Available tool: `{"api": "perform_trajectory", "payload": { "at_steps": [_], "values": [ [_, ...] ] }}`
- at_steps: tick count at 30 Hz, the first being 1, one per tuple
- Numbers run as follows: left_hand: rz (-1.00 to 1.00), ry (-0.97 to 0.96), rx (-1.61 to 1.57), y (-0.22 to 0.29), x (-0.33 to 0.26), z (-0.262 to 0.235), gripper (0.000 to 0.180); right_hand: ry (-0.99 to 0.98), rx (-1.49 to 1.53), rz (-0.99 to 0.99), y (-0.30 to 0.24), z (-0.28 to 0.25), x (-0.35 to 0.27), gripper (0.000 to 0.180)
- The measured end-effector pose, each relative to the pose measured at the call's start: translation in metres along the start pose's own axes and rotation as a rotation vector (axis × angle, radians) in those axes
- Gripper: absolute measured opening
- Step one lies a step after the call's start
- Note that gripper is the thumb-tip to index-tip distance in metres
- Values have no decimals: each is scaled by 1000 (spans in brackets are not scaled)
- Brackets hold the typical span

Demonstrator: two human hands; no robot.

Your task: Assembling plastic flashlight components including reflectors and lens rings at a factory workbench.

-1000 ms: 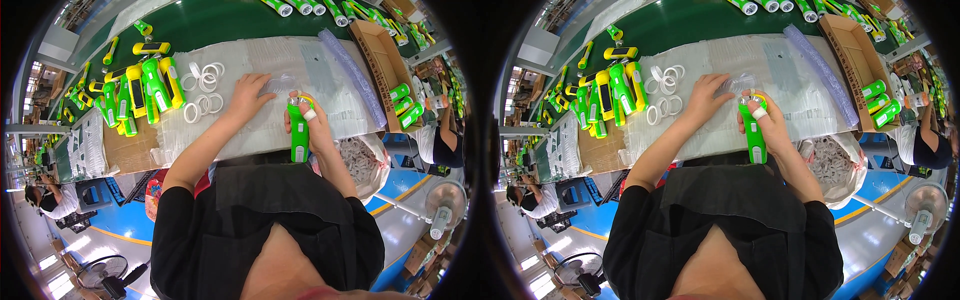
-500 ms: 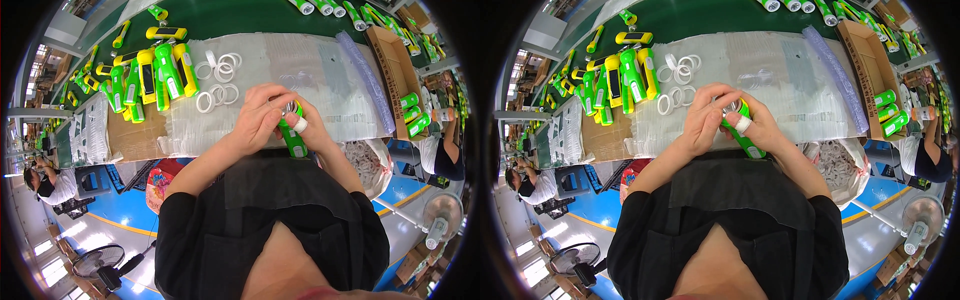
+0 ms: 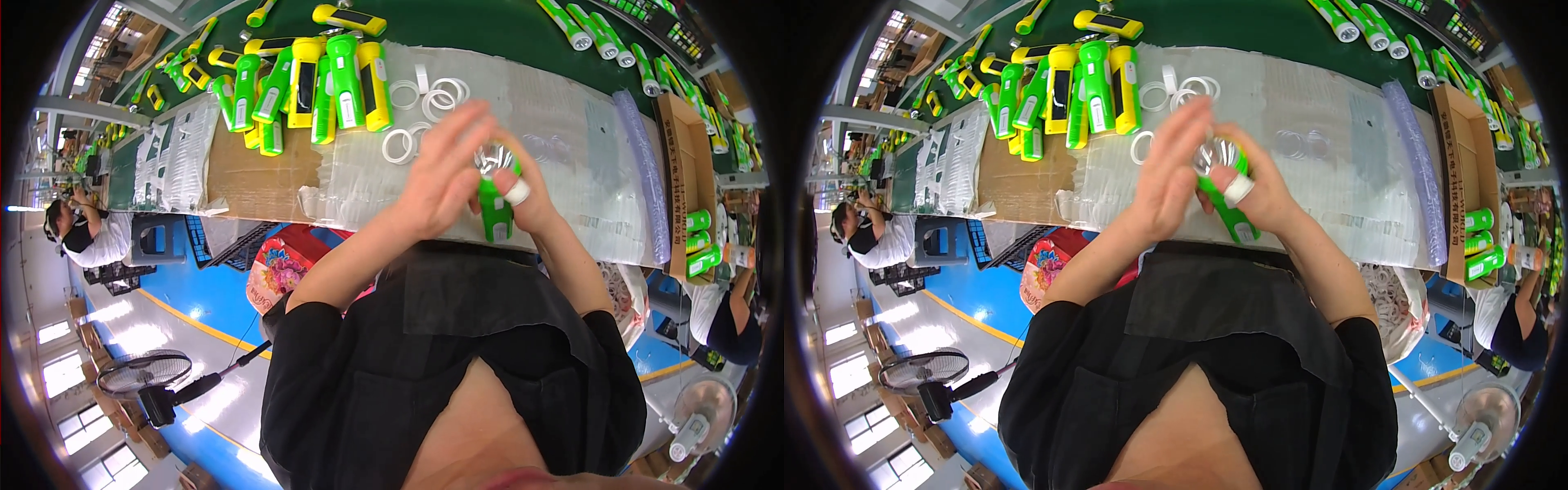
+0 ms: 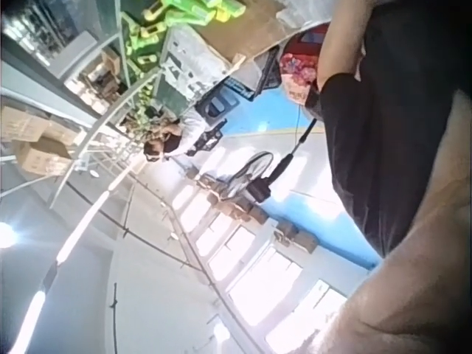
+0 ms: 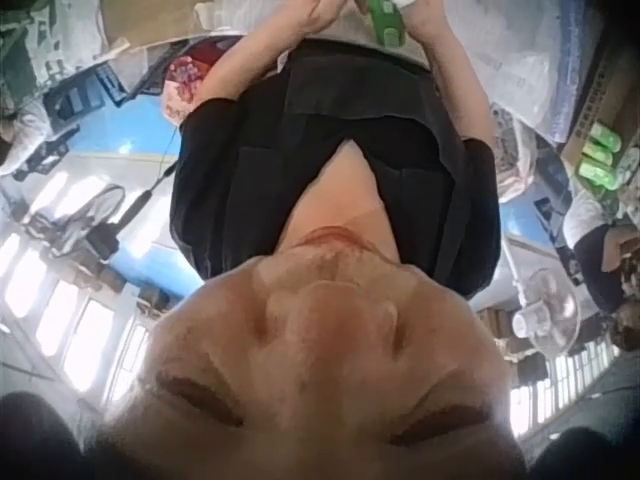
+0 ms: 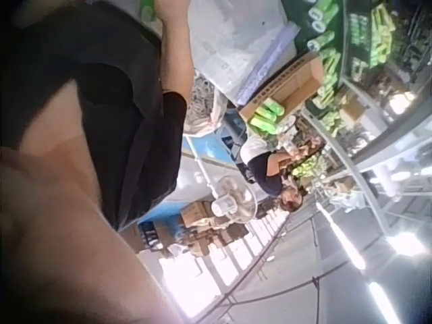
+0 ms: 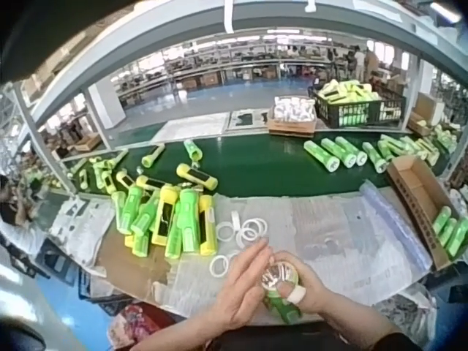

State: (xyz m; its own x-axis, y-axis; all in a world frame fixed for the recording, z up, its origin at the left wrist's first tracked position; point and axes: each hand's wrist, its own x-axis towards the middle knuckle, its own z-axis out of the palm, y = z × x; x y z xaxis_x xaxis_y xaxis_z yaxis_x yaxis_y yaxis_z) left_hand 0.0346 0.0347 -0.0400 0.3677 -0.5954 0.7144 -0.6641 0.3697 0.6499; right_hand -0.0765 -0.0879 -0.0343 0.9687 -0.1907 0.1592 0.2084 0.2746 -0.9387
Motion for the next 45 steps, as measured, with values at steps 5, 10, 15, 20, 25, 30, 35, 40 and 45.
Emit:
{"api": "perform_trajectory", "payload": {
  "at_steps": [5,10,15,20,25,30,35,40,45],
  "values": [
    [-263,-33,763,-31,-33,-52,33,87,-29,-234,10,-21,30,39],
    [-253,80,667,-48,-56,-57,25,31,-80,-179,15,-21,31,34],
    [-132,25,155,-3,4,-39,32,47,-100,-157,14,-20,29,36],
    [-50,-56,97,0,31,-25,38,59,-196,-261,16,-17,31,39],
    [-38,-128,154,1,38,-26,43,-28,-97,-193,18,-26,25,45],
    [-29,-191,170,9,46,-18,45,38,-189,-382,13,-39,26,59],
    [10,-273,191,10,54,-11,44,-34,-728,-480,-39,-63,15,42],
    [45,-349,204,11,61,11,48,-241,-1111,-323,-103,-75,12,41],
    [-90,-390,79,6,56,27,41,-435,-1342,-184,-133,-62,29,41]
  ]
}}
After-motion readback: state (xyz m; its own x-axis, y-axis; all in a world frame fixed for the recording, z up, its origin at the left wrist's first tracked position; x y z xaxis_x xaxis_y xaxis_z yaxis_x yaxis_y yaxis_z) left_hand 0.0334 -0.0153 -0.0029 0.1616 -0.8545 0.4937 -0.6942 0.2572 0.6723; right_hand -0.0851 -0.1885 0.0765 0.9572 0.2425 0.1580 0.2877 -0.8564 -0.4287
